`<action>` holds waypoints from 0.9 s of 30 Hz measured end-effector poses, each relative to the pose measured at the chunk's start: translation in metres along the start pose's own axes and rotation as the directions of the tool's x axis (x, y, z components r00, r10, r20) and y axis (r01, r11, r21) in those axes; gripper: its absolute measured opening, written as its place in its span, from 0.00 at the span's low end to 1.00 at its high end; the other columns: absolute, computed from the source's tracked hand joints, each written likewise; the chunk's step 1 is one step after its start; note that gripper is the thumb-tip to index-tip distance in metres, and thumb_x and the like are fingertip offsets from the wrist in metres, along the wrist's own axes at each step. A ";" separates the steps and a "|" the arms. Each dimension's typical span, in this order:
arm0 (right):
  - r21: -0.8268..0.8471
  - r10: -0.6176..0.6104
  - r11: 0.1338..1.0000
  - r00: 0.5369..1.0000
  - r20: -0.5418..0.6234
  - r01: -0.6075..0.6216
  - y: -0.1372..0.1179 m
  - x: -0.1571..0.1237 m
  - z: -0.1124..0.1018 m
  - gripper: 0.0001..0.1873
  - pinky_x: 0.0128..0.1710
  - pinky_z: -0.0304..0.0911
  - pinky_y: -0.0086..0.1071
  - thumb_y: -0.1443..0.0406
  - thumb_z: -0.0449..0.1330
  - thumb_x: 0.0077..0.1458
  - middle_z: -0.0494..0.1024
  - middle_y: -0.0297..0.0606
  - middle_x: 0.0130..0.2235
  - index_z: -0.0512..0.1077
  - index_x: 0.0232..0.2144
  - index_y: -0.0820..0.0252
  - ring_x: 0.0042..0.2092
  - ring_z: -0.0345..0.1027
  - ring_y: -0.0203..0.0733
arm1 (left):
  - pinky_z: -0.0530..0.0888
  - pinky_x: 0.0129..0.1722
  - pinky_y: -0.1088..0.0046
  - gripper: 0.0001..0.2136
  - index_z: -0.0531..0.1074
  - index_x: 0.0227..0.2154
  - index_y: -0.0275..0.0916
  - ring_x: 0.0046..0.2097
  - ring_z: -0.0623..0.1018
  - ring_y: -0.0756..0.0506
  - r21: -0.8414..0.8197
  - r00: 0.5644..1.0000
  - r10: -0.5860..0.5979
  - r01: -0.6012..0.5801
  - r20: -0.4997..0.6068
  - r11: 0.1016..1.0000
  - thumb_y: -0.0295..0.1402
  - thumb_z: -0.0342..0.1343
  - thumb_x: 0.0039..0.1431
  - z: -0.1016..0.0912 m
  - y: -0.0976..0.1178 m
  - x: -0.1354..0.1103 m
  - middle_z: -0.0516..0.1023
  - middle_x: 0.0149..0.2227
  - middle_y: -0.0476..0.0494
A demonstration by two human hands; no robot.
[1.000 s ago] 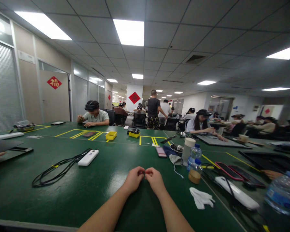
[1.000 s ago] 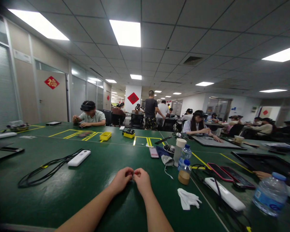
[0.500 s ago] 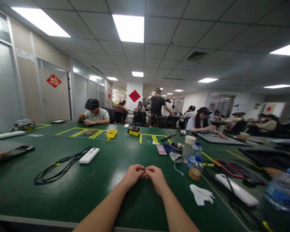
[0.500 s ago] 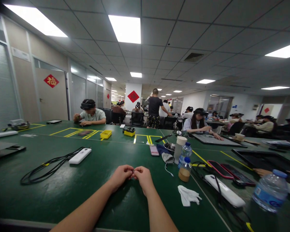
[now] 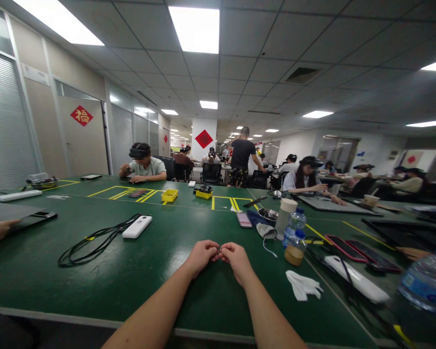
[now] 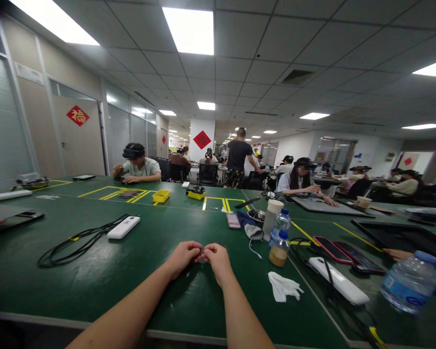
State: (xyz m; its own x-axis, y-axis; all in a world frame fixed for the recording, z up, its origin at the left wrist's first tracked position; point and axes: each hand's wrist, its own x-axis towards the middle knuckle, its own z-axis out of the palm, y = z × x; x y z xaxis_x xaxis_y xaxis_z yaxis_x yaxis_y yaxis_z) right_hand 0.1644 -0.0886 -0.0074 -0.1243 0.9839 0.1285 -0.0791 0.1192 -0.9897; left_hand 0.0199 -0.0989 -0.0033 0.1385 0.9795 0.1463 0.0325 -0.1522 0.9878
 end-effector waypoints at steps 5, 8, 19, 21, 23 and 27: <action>0.039 0.027 0.999 1.000 -0.006 -0.026 0.002 0.001 -0.001 0.07 0.28 0.64 0.29 0.66 0.60 0.41 0.77 0.39 0.25 0.71 0.27 0.64 0.28 0.72 0.38 | 0.67 0.25 0.77 0.11 0.73 0.35 0.32 0.24 0.72 0.51 -0.042 1.000 0.000 0.000 -0.005 0.999 0.27 0.52 0.47 0.000 -0.005 0.003 0.76 0.25 0.46; 0.047 0.029 0.998 1.000 0.002 -0.029 0.002 0.001 -0.001 0.07 0.28 0.64 0.29 0.66 0.61 0.40 0.77 0.39 0.25 0.71 0.26 0.64 0.28 0.72 0.38 | 0.67 0.25 0.77 0.10 0.73 0.34 0.32 0.24 0.71 0.52 -0.046 0.999 -0.006 0.004 -0.031 0.999 0.27 0.53 0.47 -0.001 -0.005 0.003 0.75 0.24 0.46; 0.040 0.023 0.999 1.000 0.016 -0.024 0.003 0.002 -0.001 0.07 0.27 0.63 0.28 0.66 0.60 0.41 0.77 0.39 0.24 0.71 0.27 0.64 0.27 0.71 0.37 | 0.67 0.25 0.77 0.09 0.74 0.32 0.32 0.24 0.71 0.52 -0.025 1.000 -0.026 0.026 0.000 0.999 0.26 0.52 0.48 0.000 0.000 0.000 0.76 0.24 0.45; 0.038 0.020 0.999 1.000 0.019 -0.020 0.002 0.001 -0.001 0.07 0.27 0.63 0.27 0.66 0.60 0.42 0.77 0.38 0.24 0.71 0.27 0.64 0.27 0.71 0.37 | 0.67 0.25 0.77 0.09 0.74 0.32 0.32 0.24 0.71 0.52 -0.019 1.000 -0.020 0.021 0.003 1.000 0.26 0.52 0.47 0.001 0.001 -0.001 0.76 0.24 0.46; 0.036 0.022 0.999 0.999 0.024 -0.023 0.002 0.001 -0.001 0.07 0.27 0.63 0.27 0.66 0.60 0.42 0.77 0.38 0.24 0.71 0.27 0.64 0.27 0.71 0.37 | 0.67 0.26 0.77 0.09 0.74 0.32 0.32 0.24 0.71 0.52 -0.009 1.000 -0.012 0.012 0.008 1.000 0.26 0.51 0.47 0.001 0.001 -0.002 0.76 0.24 0.46; 0.031 0.016 0.999 1.000 0.024 -0.017 0.001 0.000 -0.001 0.06 0.27 0.62 0.27 0.66 0.60 0.41 0.76 0.37 0.23 0.71 0.26 0.64 0.26 0.71 0.37 | 0.67 0.26 0.77 0.10 0.74 0.32 0.33 0.24 0.71 0.52 0.009 1.000 -0.002 0.002 0.017 1.000 0.26 0.51 0.47 0.001 0.001 -0.001 0.76 0.25 0.46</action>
State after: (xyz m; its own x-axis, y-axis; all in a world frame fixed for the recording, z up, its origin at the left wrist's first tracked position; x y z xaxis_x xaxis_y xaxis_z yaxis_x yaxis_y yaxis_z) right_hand 0.1649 -0.0885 -0.0086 -0.1490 0.9823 0.1136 -0.1077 0.0981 -0.9893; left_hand 0.0203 -0.1006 -0.0025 0.1550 0.9775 0.1431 0.0421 -0.1512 0.9876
